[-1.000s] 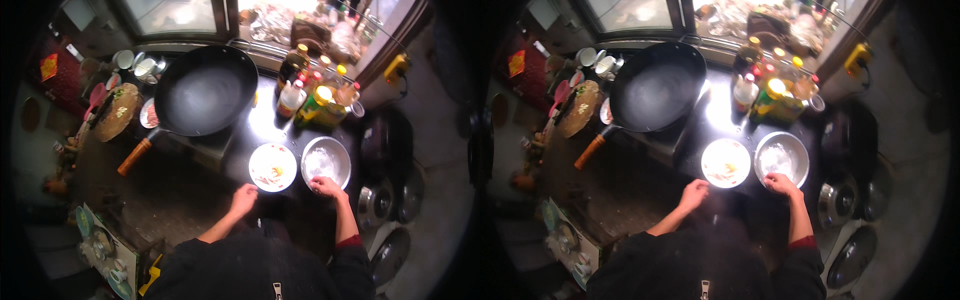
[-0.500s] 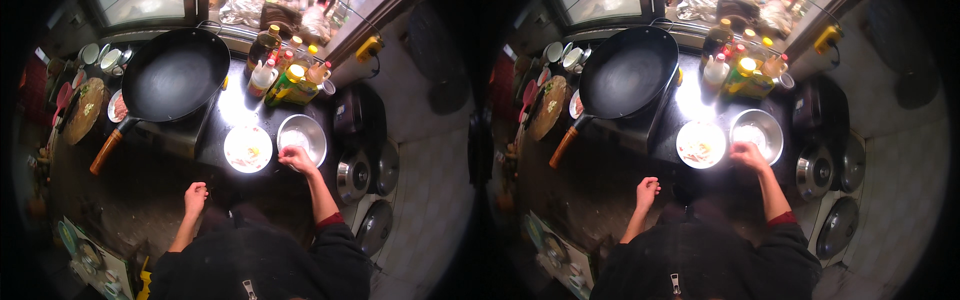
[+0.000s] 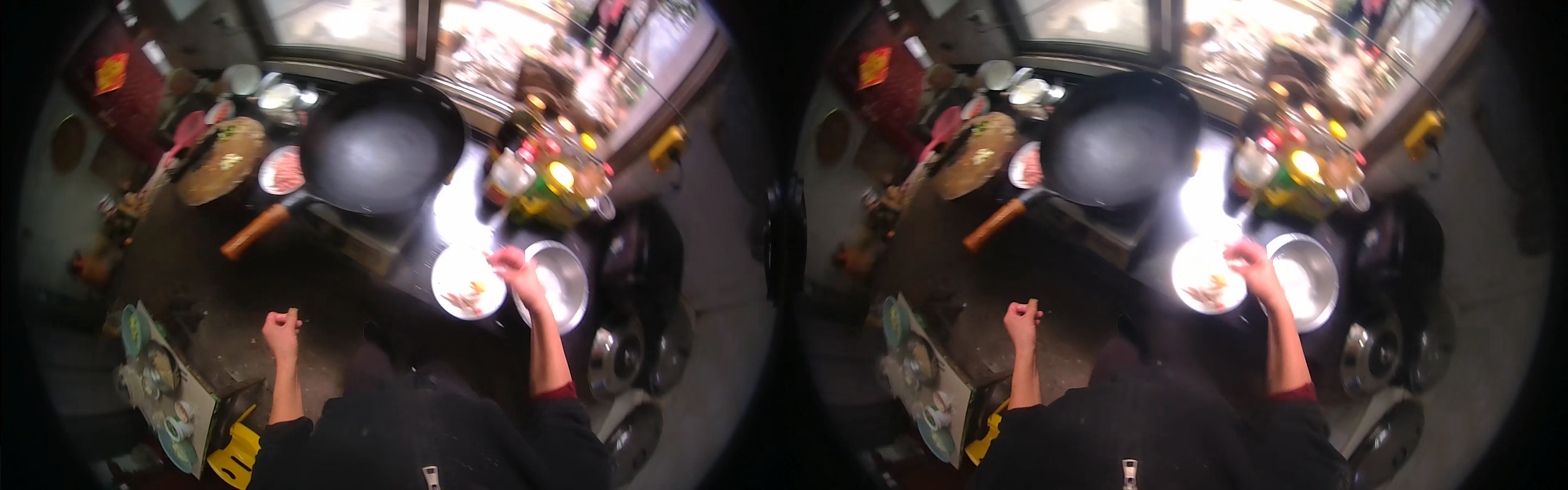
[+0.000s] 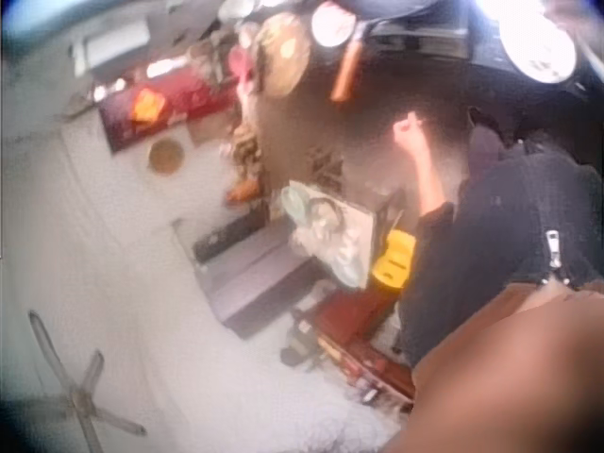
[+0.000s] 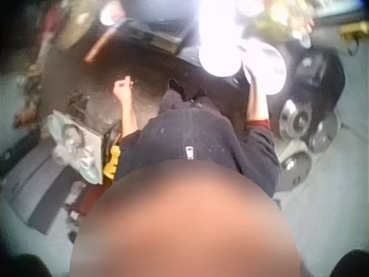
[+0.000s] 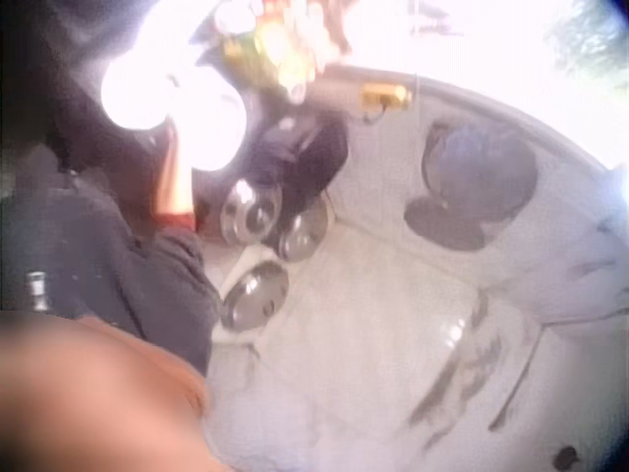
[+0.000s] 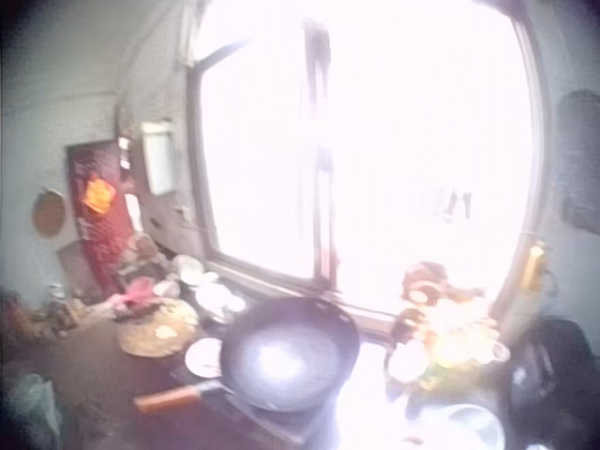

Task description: The person peels garlic cloves by hand, then moves to the kitchen to wash hands and chop garlic on a wooden board. They stir a bowl of marinated meat, pour oil into a wok, and retrieve a bag of corn from a storage area.

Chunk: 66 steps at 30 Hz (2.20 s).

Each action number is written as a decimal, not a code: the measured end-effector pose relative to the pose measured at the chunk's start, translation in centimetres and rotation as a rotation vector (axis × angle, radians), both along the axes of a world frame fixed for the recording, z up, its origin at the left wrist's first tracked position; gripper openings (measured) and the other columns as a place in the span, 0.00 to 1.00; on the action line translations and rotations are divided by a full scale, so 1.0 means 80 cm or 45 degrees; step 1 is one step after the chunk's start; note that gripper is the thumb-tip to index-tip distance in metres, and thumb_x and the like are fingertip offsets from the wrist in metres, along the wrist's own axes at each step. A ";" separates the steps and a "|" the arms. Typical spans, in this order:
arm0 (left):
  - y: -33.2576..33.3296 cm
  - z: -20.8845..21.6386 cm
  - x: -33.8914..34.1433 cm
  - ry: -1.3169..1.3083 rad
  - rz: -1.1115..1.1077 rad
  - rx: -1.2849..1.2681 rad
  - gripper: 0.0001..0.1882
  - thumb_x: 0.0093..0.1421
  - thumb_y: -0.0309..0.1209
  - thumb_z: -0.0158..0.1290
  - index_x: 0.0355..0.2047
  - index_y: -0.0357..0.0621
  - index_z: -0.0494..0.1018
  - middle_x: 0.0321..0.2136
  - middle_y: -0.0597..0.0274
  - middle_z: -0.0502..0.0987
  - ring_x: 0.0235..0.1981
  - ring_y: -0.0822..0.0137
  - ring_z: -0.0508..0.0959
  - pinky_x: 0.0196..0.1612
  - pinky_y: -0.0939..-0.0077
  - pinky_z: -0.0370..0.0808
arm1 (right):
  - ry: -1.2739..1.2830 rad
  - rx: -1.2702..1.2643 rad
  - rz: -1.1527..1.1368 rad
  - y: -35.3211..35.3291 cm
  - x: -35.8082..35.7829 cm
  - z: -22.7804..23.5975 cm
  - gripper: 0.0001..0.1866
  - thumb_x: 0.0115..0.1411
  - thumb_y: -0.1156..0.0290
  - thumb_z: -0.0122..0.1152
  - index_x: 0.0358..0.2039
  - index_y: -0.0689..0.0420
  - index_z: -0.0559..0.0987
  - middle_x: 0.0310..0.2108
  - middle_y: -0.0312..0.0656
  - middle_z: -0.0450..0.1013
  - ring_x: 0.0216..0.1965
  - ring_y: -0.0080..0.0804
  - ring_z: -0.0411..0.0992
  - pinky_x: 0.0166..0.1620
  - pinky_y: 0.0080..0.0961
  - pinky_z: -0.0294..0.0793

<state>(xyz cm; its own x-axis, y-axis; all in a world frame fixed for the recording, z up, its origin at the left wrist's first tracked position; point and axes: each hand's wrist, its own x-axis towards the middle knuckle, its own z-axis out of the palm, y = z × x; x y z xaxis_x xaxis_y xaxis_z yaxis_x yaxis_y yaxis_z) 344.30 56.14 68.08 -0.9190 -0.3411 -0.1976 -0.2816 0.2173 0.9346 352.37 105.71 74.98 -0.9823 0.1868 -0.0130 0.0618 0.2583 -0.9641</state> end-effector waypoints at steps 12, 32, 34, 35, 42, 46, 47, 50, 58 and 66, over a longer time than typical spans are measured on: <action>-0.150 0.090 -0.294 0.086 -0.263 -0.722 0.24 0.61 0.36 0.52 0.59 0.52 0.69 0.20 0.59 0.80 0.27 0.62 0.81 0.35 0.64 0.75 | 0.214 0.660 -0.737 -0.076 -0.074 -0.006 0.11 0.58 0.82 0.56 0.42 0.60 0.74 0.44 0.41 0.72 0.40 0.28 0.73 0.41 0.25 0.74; 0.085 -0.089 -0.767 -0.002 -0.849 -0.202 0.21 0.69 0.47 0.43 0.41 0.40 0.74 0.40 0.52 0.73 0.27 0.58 0.80 0.28 0.68 0.80 | 0.331 0.382 -1.509 -0.329 -0.144 0.084 0.07 0.63 0.80 0.53 0.42 0.59 0.75 0.43 0.38 0.72 0.35 0.22 0.72 0.39 0.18 0.71; 0.091 -0.081 -0.758 -0.100 -0.848 0.153 0.25 0.70 0.51 0.41 0.31 0.40 0.72 0.16 0.65 0.67 0.14 0.70 0.72 0.16 0.74 0.74 | 0.293 0.257 -1.573 -0.337 -0.134 0.074 0.08 0.63 0.80 0.52 0.42 0.60 0.75 0.40 0.36 0.72 0.34 0.21 0.71 0.38 0.17 0.71; 0.091 -0.079 -0.754 -0.174 -0.868 0.244 0.25 0.70 0.51 0.40 0.29 0.42 0.70 0.16 0.67 0.66 0.13 0.71 0.70 0.15 0.75 0.71 | 0.241 0.277 -1.577 -0.341 -0.130 0.068 0.09 0.63 0.81 0.51 0.43 0.60 0.74 0.35 0.34 0.72 0.32 0.19 0.71 0.36 0.16 0.70; 0.086 -0.084 -0.726 -0.112 -1.025 0.535 0.25 0.69 0.54 0.45 0.22 0.50 0.68 0.15 0.77 0.62 0.13 0.80 0.60 0.17 0.82 0.56 | 0.208 0.225 -1.523 -0.351 -0.125 0.049 0.09 0.62 0.82 0.50 0.43 0.60 0.74 0.32 0.35 0.72 0.27 0.18 0.71 0.31 0.14 0.69; 0.076 -0.060 -0.722 0.012 -1.086 0.535 0.26 0.67 0.58 0.45 0.21 0.53 0.64 0.15 0.76 0.59 0.15 0.78 0.59 0.19 0.81 0.56 | 0.207 0.194 -1.526 -0.354 -0.121 0.044 0.08 0.64 0.80 0.50 0.42 0.60 0.74 0.31 0.35 0.73 0.27 0.17 0.71 0.30 0.14 0.69; 0.070 -0.048 -0.720 0.030 -1.097 0.551 0.26 0.67 0.58 0.45 0.21 0.53 0.64 0.15 0.76 0.59 0.15 0.78 0.60 0.19 0.81 0.57 | 0.217 0.172 -1.527 -0.354 -0.119 0.041 0.07 0.64 0.79 0.50 0.42 0.60 0.75 0.31 0.35 0.73 0.27 0.17 0.71 0.30 0.14 0.69; 0.050 0.007 -0.708 0.060 -1.121 0.606 0.25 0.66 0.57 0.47 0.23 0.52 0.64 0.15 0.75 0.59 0.16 0.77 0.59 0.21 0.79 0.57 | 0.199 0.083 -1.559 -0.353 -0.111 0.030 0.05 0.66 0.76 0.52 0.39 0.61 0.76 0.31 0.35 0.74 0.26 0.17 0.71 0.30 0.14 0.69; -0.010 0.208 -0.614 0.146 -1.315 0.552 0.24 0.69 0.52 0.45 0.20 0.52 0.63 0.14 0.74 0.58 0.16 0.77 0.57 0.22 0.78 0.55 | 0.220 0.119 -1.580 -0.348 -0.099 0.002 0.06 0.66 0.74 0.54 0.34 0.64 0.75 0.28 0.37 0.74 0.26 0.20 0.72 0.32 0.18 0.72; 0.027 0.295 -0.505 -0.072 -1.614 0.426 0.26 0.67 0.53 0.49 0.17 0.58 0.58 0.14 0.78 0.52 0.16 0.77 0.51 0.21 0.77 0.48 | 0.375 -0.044 -1.522 -0.340 -0.069 -0.009 0.06 0.65 0.78 0.54 0.42 0.61 0.72 0.36 0.40 0.74 0.32 0.21 0.73 0.35 0.18 0.77</action>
